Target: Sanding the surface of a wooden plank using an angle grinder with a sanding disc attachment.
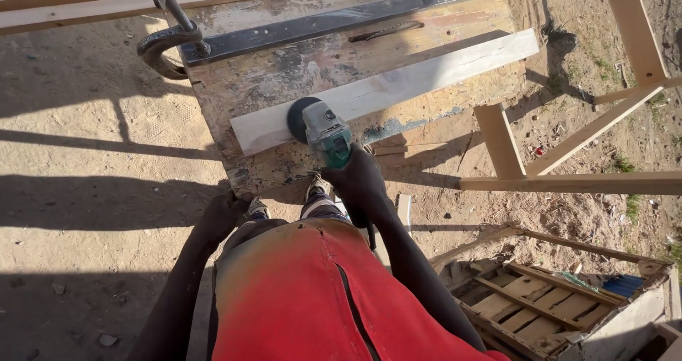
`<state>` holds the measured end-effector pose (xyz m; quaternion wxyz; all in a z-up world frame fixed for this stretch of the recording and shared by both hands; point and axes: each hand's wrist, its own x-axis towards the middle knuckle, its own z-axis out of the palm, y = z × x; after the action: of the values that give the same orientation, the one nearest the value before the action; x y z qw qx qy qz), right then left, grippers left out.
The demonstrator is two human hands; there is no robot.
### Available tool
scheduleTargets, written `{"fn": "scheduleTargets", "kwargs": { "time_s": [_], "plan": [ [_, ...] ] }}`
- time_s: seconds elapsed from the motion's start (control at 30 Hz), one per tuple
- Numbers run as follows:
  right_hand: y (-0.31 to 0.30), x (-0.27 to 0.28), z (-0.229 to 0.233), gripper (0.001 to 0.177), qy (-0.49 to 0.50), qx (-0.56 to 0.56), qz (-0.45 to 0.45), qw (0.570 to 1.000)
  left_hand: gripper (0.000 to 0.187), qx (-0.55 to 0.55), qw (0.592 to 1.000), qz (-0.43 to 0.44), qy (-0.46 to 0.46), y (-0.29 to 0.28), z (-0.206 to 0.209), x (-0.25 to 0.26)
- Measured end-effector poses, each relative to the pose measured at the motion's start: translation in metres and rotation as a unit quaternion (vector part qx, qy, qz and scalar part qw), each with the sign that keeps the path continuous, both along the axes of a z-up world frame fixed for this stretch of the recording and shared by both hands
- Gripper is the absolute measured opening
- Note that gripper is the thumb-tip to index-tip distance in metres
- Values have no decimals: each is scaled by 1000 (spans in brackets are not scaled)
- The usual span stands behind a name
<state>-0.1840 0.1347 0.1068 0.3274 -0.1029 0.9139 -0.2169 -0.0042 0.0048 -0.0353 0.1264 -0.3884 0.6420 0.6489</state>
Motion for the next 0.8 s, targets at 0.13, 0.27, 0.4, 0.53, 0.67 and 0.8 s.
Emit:
{"fn": "scheduleTargets", "kwargs": {
  "time_s": [0.13, 0.27, 0.4, 0.53, 0.67, 0.8],
  "plan": [
    [-7, -8, 8, 44, -21, 39, 40, 998, 41, 28, 999, 35, -15, 7, 15, -5],
    [28, -51, -4, 44, 10, 25, -5, 1000, 35, 23, 998, 45, -46, 11, 28, -5],
    [69, -101, -20, 42, 57, 5, -48, 997, 29, 24, 995, 70, -65, 10, 42, -10],
    [58, -95, -15, 41, 67, 7, -42, 997, 34, 0, 996, 76, -51, 14, 33, -8],
    [31, -54, 2, 45, 7, 35, -22, 999, 34, 0, 995, 90, -45, 15, 51, -16],
    [25, -33, 19, 46, -19, 47, 1, 999, 37, -1, 995, 85, -61, 18, 62, -17]
  ]
}}
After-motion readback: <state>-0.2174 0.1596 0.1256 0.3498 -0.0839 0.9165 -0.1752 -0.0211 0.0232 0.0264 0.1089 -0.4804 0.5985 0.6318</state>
